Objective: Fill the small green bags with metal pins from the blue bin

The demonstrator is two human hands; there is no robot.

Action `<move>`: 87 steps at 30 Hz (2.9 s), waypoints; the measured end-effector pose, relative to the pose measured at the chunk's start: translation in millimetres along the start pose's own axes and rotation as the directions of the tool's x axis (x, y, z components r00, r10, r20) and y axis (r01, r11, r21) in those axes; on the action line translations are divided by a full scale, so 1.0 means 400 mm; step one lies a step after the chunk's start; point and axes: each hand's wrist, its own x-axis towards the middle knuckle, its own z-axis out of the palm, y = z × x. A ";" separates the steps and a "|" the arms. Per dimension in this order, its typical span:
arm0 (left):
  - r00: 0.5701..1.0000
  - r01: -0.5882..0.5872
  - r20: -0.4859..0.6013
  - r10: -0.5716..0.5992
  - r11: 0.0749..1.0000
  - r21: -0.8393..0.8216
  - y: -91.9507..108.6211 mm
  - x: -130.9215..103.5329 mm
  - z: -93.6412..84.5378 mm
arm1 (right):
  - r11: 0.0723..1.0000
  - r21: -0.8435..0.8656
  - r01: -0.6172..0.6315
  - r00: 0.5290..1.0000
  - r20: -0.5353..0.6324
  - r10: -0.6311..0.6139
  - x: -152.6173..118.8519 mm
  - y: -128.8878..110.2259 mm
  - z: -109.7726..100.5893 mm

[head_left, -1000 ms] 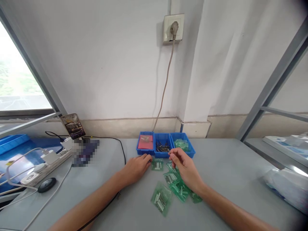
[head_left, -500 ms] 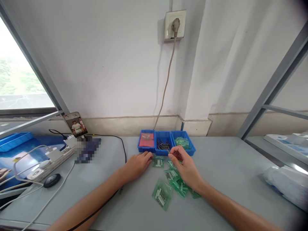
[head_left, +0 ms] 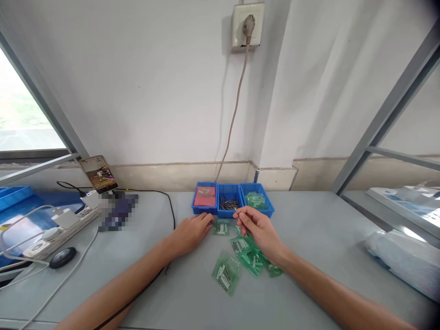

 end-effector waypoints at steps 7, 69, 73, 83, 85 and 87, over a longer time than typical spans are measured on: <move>1.000 -0.014 -0.021 0.014 1.000 -0.019 -0.004 0.000 0.006 | 0.989 -0.125 0.083 0.994 -0.062 -0.091 0.001 0.010 -0.002; 0.951 -0.228 -0.271 0.148 0.928 -0.294 0.053 -0.006 -0.014 | 0.694 -0.608 0.386 0.920 0.312 -0.239 -0.028 0.009 0.001; 0.946 -0.278 -0.238 0.221 0.930 -0.242 0.059 -0.008 -0.007 | 0.657 -0.623 0.424 0.901 0.360 -0.241 -0.027 0.013 0.000; 0.951 -0.248 -0.156 0.266 0.960 0.126 0.063 -0.002 -0.055 | 0.645 -0.667 0.372 0.928 0.255 -0.272 -0.029 0.018 0.001; 0.965 -0.210 -0.111 0.237 0.955 0.209 0.049 0.001 -0.062 | 0.663 -0.669 0.334 0.941 0.198 -0.274 -0.023 0.021 -0.003; 0.975 -0.181 -0.077 0.208 0.948 0.261 0.038 0.002 -0.061 | 0.671 -0.676 0.305 0.949 0.158 -0.272 -0.018 0.023 -0.005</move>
